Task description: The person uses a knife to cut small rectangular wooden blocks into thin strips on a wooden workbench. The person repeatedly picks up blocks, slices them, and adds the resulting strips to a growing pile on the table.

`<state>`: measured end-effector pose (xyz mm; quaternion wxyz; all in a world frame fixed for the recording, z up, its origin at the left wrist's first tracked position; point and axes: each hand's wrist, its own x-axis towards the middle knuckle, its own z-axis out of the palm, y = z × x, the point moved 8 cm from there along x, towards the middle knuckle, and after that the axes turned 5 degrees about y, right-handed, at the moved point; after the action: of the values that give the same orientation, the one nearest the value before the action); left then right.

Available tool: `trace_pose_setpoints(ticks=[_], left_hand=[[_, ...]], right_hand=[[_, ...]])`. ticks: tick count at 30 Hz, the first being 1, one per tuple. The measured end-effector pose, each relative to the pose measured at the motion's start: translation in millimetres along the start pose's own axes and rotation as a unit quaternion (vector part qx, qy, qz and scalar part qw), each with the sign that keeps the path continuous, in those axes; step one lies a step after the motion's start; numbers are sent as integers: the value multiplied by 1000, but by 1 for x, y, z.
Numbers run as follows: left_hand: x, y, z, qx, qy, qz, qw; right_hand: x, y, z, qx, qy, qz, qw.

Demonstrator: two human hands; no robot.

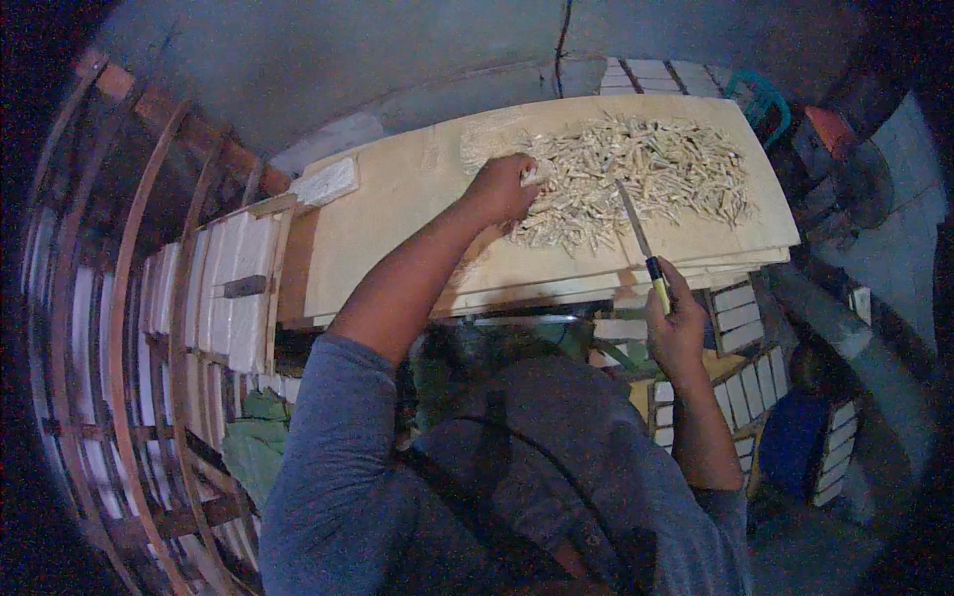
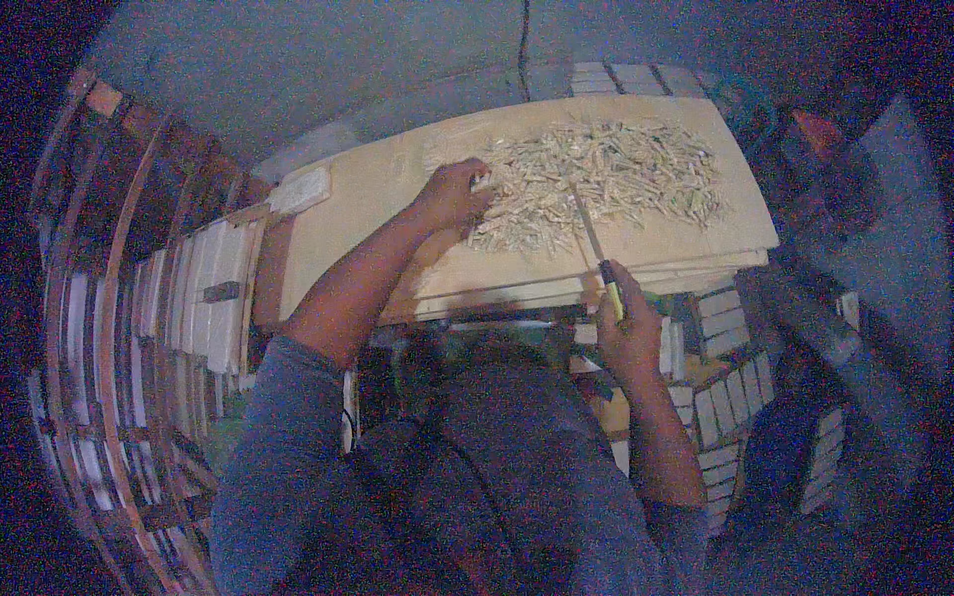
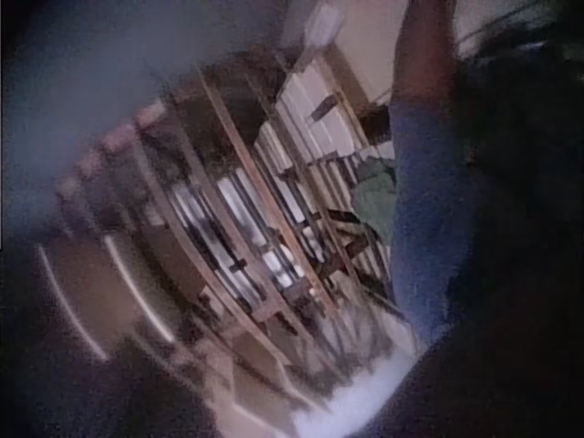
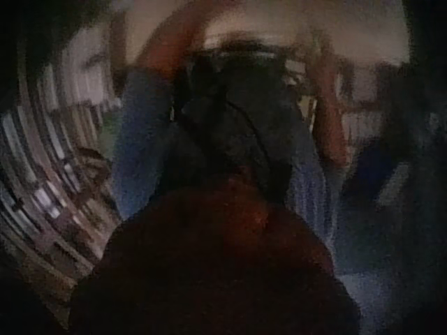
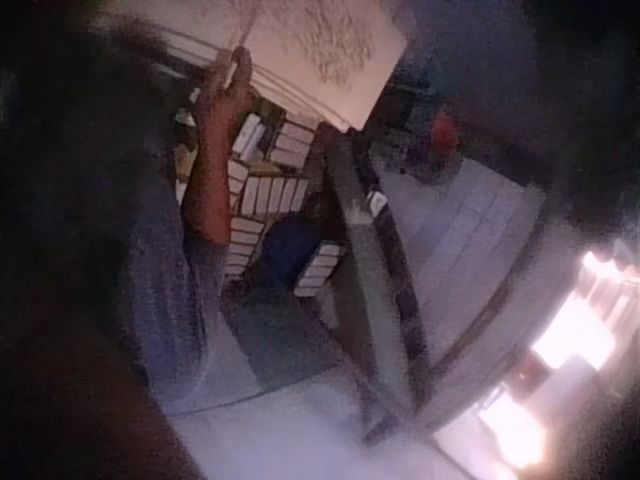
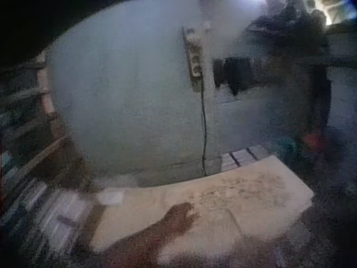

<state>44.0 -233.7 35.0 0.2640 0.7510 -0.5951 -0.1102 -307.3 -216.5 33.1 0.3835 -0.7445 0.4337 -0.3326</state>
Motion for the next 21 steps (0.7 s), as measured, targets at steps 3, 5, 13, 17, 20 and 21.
trace_pose_setpoints(ticks=[3, 5, 13, 17, 20, 21], left_hand=[[30, 27, -7, 50, 18, 43, 998], [49, 48, -14, 51, -2, 32, 998], [85, 46, -2, 17, -12, 114, 993], [70, 33, -5, 228, -107, -36, 967], [54, 14, 14, 160, -179, -67, 969], [50, 13, 13, 138, -150, -38, 978]], right_hand=[[-5, 9, -15, 22, 23, 13, 999], [-9, 19, -19, 14, 52, -13, 998], [-28, 30, -29, 16, 57, -11, 998], [-34, 43, -32, 1, 44, 33, 998], [-34, 45, -25, 14, -7, 77, 997], [-31, 40, -22, 9, 1, 45, 999]])
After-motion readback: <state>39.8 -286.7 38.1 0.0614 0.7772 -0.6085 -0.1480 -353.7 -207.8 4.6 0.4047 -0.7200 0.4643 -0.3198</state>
